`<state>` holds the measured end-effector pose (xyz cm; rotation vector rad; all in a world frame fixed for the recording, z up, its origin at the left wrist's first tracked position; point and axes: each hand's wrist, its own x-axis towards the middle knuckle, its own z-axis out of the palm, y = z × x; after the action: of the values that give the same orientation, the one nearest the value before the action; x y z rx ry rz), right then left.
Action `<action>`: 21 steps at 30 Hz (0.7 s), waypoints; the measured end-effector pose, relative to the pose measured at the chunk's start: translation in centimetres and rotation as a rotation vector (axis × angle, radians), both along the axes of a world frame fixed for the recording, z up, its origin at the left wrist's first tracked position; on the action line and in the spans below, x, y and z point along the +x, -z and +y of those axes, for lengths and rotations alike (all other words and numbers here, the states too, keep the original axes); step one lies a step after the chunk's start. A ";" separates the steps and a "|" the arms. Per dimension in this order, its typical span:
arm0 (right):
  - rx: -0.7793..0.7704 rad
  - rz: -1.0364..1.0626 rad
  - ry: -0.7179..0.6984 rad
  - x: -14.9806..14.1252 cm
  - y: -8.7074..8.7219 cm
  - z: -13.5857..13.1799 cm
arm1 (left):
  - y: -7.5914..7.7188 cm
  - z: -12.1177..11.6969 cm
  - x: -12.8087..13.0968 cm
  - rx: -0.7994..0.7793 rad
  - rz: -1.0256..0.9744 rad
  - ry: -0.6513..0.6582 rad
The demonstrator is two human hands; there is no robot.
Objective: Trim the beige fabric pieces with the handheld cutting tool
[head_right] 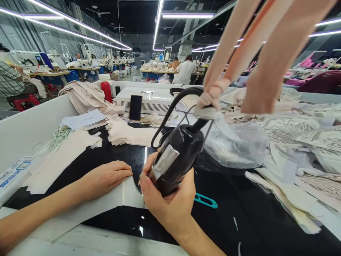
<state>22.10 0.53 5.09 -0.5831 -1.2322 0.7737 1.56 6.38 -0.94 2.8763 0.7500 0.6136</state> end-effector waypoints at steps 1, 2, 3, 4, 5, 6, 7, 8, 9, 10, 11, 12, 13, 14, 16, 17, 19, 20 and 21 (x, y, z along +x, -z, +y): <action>-0.003 0.005 -0.002 0.1 0.0 -0.1 | 0.1 0.0 -0.2 -0.013 -0.009 -0.002; -0.004 0.011 -0.004 0.2 0.0 -0.2 | 0.1 0.0 -0.4 -0.022 -0.019 -0.003; -0.006 0.019 -0.005 0.3 0.0 -0.2 | 0.2 -0.1 -0.6 -0.029 -0.029 -0.004; -0.006 0.026 -0.004 0.4 0.0 -0.2 | 0.2 -0.1 -0.7 -0.032 -0.035 -0.005; -0.006 0.033 -0.003 0.4 0.0 -0.2 | 0.2 -0.2 -0.9 -0.033 -0.040 -0.006; -0.008 0.037 -0.004 0.4 0.0 -0.2 | 0.2 -0.3 -1.0 -0.034 -0.042 -0.005; -0.010 0.039 -0.006 0.5 0.0 -0.1 | 0.2 -0.3 -1.2 -0.033 -0.042 -0.002; -0.011 0.039 -0.009 0.5 0.0 -0.1 | 0.2 -0.4 -1.2 -0.031 -0.040 0.001; -0.012 0.038 -0.011 0.6 -0.1 -0.1 | 0.2 -0.4 -1.3 -0.026 -0.038 0.003; -0.009 0.038 -0.013 0.6 -0.1 -0.1 | 0.2 -0.5 -1.4 -0.019 -0.034 0.005; -0.006 0.036 -0.013 0.7 -0.1 -0.1 | 0.3 -0.5 -1.4 -0.010 -0.029 0.007; -0.001 0.034 -0.012 0.8 -0.1 -0.1 | 0.4 -0.6 -1.4 -0.001 -0.023 0.009; 0.002 0.031 -0.011 0.8 -0.2 -0.1 | 0.6 -0.6 -1.4 0.009 -0.020 0.013; 0.000 0.026 -0.010 0.9 -0.2 -0.1 | 0.8 -0.6 -1.4 0.020 -0.018 0.016; -0.016 0.014 -0.015 1.1 -0.4 0.0 | 1.3 -0.7 -1.3 0.046 -0.015 0.019; -0.027 0.007 -0.016 1.1 -0.5 0.1 | 1.6 -0.7 -1.3 0.057 -0.016 0.017; -0.043 0.008 -0.006 1.1 -0.7 0.4 | 1.9 -0.7 -1.2 0.071 -0.016 0.007; -0.046 0.017 0.004 1.0 -0.8 0.7 | 2.0 -0.7 -1.2 0.073 -0.016 0.005; -0.048 0.031 0.019 0.9 -1.0 1.1 | 2.1 -0.7 -1.1 0.074 -0.019 0.004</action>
<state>22.96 1.62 6.05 -0.6186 -1.1809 0.7955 0.42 5.67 -3.05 2.9336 0.7344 0.6805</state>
